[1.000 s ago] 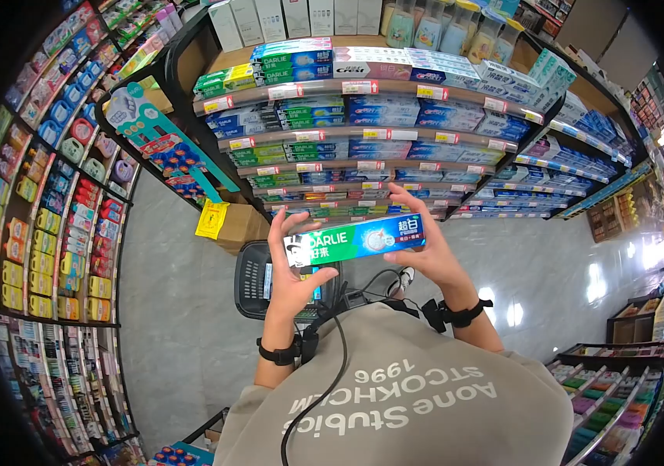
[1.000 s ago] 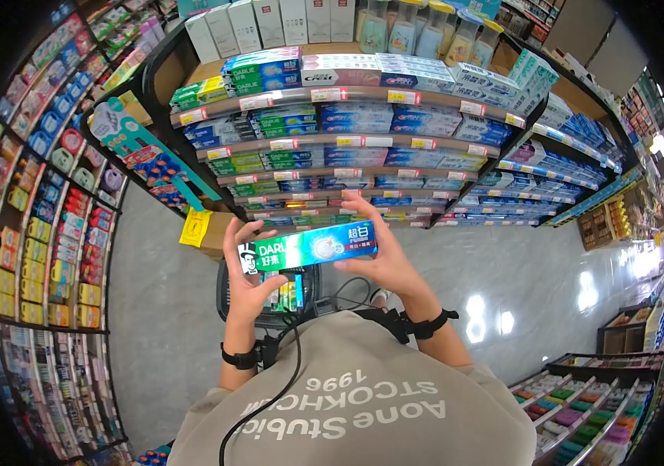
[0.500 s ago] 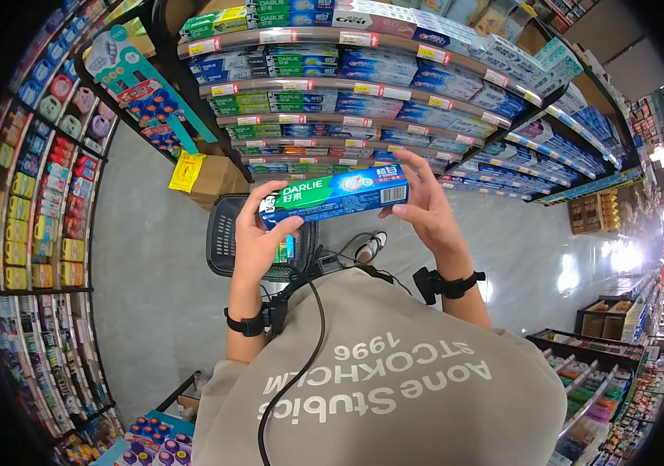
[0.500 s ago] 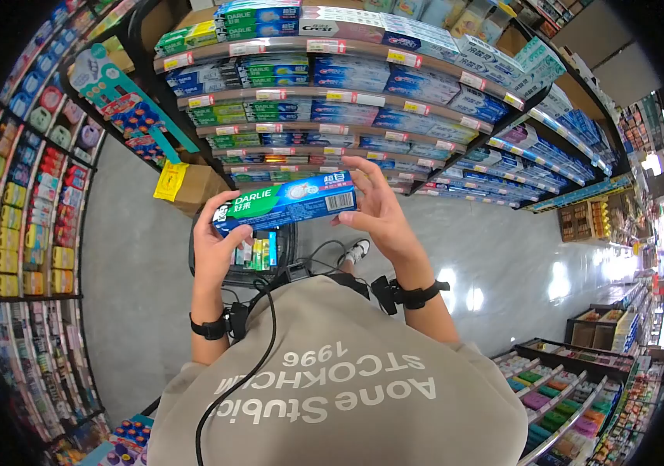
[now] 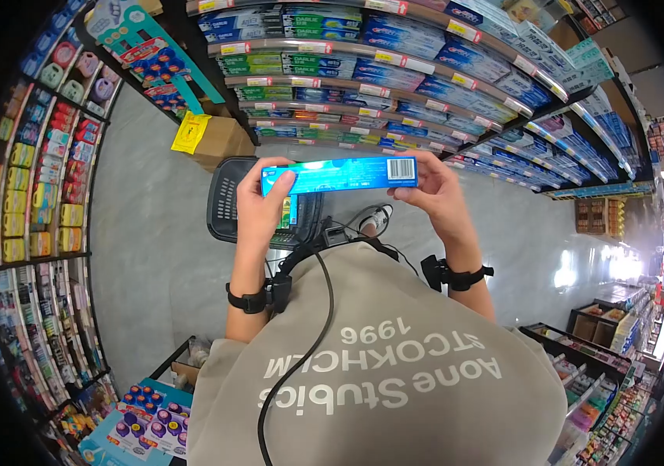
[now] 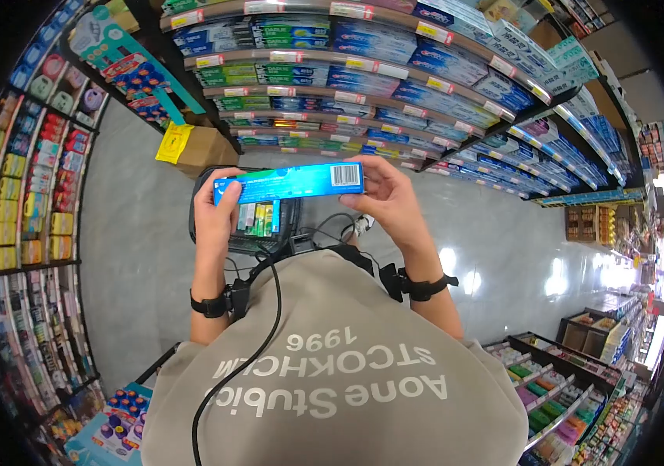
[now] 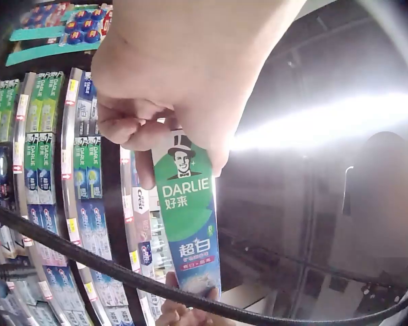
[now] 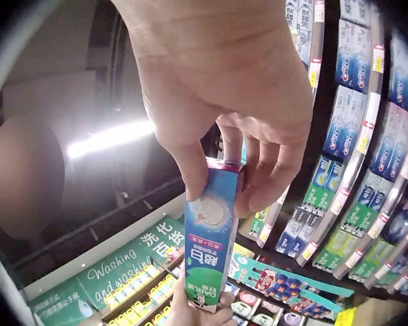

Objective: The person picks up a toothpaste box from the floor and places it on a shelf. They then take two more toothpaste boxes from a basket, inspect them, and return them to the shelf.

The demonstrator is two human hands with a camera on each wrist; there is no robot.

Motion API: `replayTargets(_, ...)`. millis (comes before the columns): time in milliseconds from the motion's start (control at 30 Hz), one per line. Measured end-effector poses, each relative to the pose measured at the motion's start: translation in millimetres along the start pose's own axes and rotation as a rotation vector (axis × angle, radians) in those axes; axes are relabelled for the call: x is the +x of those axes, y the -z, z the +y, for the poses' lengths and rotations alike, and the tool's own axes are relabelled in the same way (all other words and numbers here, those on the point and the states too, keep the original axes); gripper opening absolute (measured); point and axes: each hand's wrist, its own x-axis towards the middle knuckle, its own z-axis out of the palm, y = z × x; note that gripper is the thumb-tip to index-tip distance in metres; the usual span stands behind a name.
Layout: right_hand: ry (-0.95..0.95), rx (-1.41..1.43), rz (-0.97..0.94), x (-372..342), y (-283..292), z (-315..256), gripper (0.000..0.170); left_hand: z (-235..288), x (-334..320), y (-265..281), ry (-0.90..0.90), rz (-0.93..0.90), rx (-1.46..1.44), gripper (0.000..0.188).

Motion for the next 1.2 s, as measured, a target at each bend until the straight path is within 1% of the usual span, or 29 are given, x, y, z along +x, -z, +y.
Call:
replayTargets(200, -0.002, 0.013, 0.014, 1.0, 1.7, -1.9, 0.054, 2.9, 7.4, -3.3, -0.026, -0.022, 0.055, 0.025)
replayTargets(400, -0.033, 0.053, 0.018, 3.3, -1.0, -4.0, 0.058, -4.6, 11.4, -1.0, -0.006, -0.043, 0.015, 0.027)
replayTargets(500, -0.002, 0.039, 0.015, 7.2, -0.2, -2.0, 0.059, -2.6, 11.2, 2.3, -0.018, -0.123, 0.005, 0.037)
replayTargets(567, 0.019, 0.052, 0.034, 9.4, 1.3, -2.1, 0.057, 3.0, 11.2, 4.0, -0.021, -0.218, -0.002, 0.046)
replayTargets(700, 0.025, 0.049, 0.042, 11.9, 8.0, -2.5, 0.055, 8.0, 11.1, -1.1, -0.109, -0.248, 0.100, 0.060)
replayTargets(800, 0.013, 0.046, 0.027, 11.5, 10.9, -1.3, 0.054, 11.1, 11.1, -4.2, 0.004, -0.232, 0.048, 0.056)
replayTargets(900, 0.008, 0.058, 0.046, 11.5, 10.8, 0.5, 0.052, 8.0, 14.4, -2.4, 0.044, -0.245, 0.070, 0.052)
replayTargets(1000, 0.006, 0.001, 0.071, 12.1, 15.4, 2.1, 0.052, 0.7, 19.9, -2.6, 0.087, -0.244, 0.063, 0.049)
replayTargets(1100, -0.029, 0.005, 0.080, 12.4, 18.4, 0.0, 0.054, -5.0, 24.5, -2.6, 0.087, -0.267, 0.084, 0.047)
replayTargets(1200, 0.037, 0.020, 0.036, 13.5, 20.4, 5.8, 0.055, 6.1, 22.5, -1.3, 0.144, -0.283, 0.147, 0.040)
